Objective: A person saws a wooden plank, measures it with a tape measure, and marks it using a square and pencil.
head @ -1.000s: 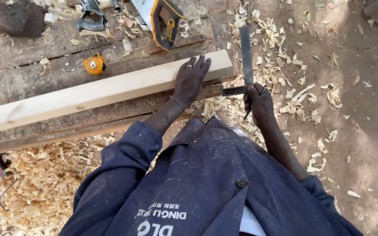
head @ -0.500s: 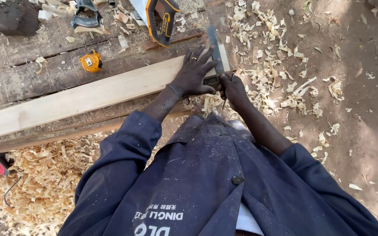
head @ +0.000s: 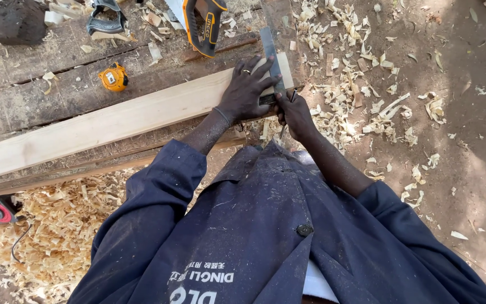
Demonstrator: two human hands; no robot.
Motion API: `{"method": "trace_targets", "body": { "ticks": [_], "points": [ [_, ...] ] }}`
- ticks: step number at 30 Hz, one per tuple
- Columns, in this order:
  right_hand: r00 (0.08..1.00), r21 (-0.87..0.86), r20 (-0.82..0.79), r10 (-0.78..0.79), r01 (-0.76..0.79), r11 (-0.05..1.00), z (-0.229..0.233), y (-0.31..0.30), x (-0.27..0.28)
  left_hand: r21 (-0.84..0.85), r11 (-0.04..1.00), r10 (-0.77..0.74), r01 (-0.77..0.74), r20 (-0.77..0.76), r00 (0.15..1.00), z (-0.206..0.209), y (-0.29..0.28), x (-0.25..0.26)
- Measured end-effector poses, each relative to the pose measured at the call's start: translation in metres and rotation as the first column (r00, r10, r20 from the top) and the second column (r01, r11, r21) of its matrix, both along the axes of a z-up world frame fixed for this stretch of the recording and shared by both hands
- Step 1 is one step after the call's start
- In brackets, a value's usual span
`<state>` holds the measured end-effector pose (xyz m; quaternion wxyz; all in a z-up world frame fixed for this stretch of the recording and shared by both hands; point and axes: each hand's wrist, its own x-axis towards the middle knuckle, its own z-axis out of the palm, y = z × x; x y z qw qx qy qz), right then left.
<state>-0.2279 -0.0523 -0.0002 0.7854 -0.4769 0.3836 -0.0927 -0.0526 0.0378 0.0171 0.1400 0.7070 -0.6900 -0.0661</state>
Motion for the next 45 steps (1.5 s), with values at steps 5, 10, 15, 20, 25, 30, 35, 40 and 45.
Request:
{"method": "trace_targets", "body": {
  "ticks": [5, 10, 15, 20, 25, 30, 35, 40, 45],
  "points": [
    [1.0, 0.006, 0.018, -0.002, 0.002, 1.0, -0.002, -0.001, 0.0, -0.012, 1.0, 0.01, -0.01, 0.001, 1.0, 0.006, 0.001, -0.002],
    [1.0, -0.004, 0.01, 0.006, -0.006, 1.0, 0.003, 0.0, 0.0, -0.008, 1.0, 0.007, -0.007, 0.004, 1.0, 0.003, 0.001, -0.001],
    [1.0, 0.0, 0.009, -0.002, 0.002, 1.0, 0.003, 0.0, 0.0, -0.018, 1.0, -0.002, 0.002, 0.015, 1.0, -0.001, 0.0, 0.001],
    [1.0, -0.014, 0.02, 0.024, -0.024, 1.0, 0.002, -0.002, 0.0, 0.022, 1.0, 0.009, -0.009, -0.001, 1.0, 0.008, 0.0, -0.001],
    [0.99, -0.138, -0.14, 0.02, -0.04, 0.99, 0.023, -0.022, -0.01, 0.031, 0.999, 0.019, -0.017, -0.067, 0.998, 0.003, -0.004, 0.003],
    [0.904, -0.361, -0.394, -0.164, 0.012, 0.932, 0.048, -0.062, -0.024, 0.005, 1.0, -0.005, 0.006, -0.088, 0.996, -0.007, -0.011, 0.009],
    [0.968, -0.316, -0.037, -0.25, 0.226, 0.921, 0.093, -0.066, 0.004, 0.019, 0.999, -0.025, 0.03, -0.197, 0.98, 0.006, -0.011, 0.007],
    [0.972, -0.301, 0.026, -0.235, 0.231, 0.925, 0.082, -0.062, 0.043, 0.093, 0.996, 0.016, 0.006, -0.23, 0.973, 0.024, -0.011, 0.0],
    [0.99, -0.506, 0.11, -0.092, 0.135, 0.852, 0.059, -0.073, 0.062, 0.02, 1.0, 0.01, -0.006, -0.217, 0.976, 0.02, -0.01, 0.003]
  ]
}}
